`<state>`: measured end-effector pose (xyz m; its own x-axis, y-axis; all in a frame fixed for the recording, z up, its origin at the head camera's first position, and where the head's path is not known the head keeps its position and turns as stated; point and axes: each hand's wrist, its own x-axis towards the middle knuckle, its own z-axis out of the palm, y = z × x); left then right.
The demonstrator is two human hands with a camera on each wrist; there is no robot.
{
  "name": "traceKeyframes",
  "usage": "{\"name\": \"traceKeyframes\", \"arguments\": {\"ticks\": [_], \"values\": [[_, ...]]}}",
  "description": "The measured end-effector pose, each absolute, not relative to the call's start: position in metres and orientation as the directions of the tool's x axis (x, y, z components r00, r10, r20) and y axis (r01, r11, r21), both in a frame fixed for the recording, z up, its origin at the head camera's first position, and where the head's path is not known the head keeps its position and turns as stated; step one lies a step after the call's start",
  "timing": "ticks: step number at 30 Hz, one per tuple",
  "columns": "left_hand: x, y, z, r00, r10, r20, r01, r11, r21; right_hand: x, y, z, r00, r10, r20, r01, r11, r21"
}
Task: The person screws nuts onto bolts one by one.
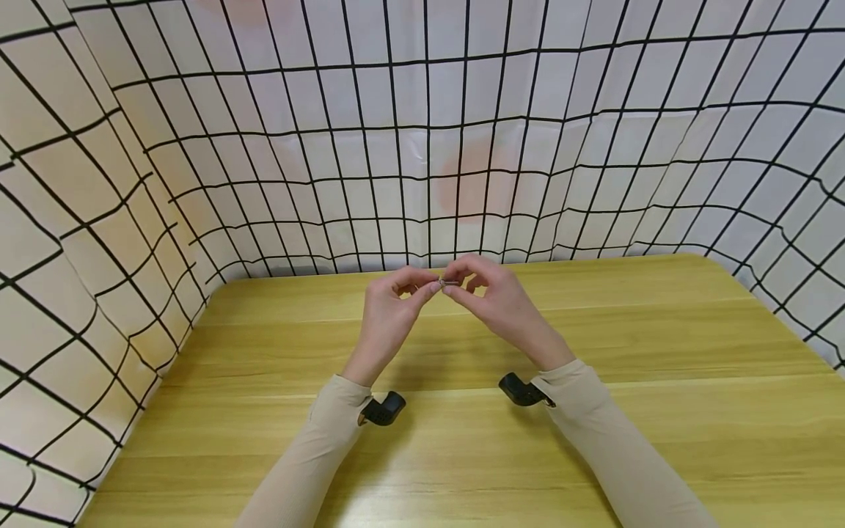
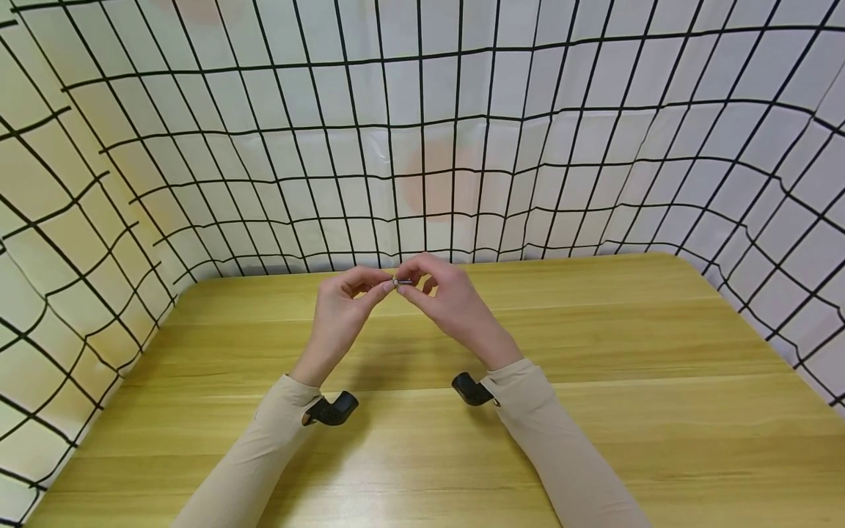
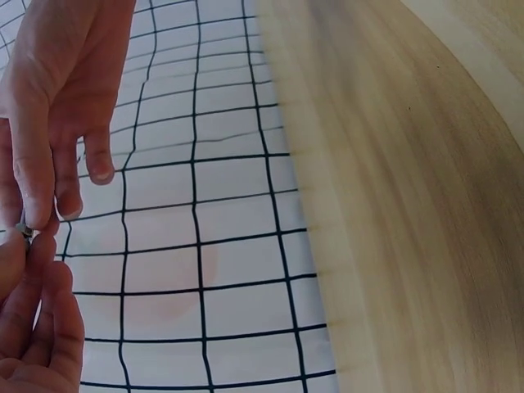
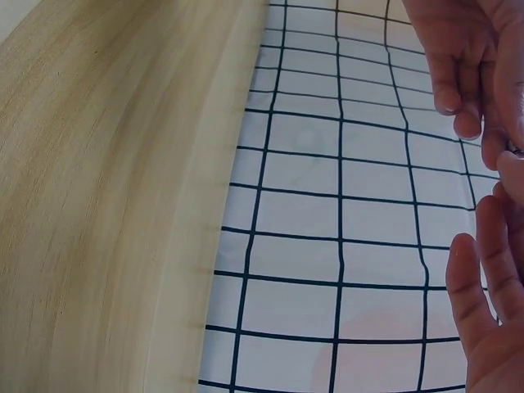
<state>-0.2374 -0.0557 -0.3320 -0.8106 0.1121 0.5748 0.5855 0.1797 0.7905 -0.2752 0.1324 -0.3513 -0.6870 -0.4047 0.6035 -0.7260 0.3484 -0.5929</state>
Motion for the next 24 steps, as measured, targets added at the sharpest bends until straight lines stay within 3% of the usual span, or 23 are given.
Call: {"name": "traceKeyframes", "arguments": {"ticks": [24], "values": [[-0.2414,-0.0579,-0.3350,-0.811,0.134,0.569,0.585,0.164,0.795,-0.2747,0.1340,-0.3519,-0.740,-0.396,0.544,-0.671,0.380,-0.636]]}}
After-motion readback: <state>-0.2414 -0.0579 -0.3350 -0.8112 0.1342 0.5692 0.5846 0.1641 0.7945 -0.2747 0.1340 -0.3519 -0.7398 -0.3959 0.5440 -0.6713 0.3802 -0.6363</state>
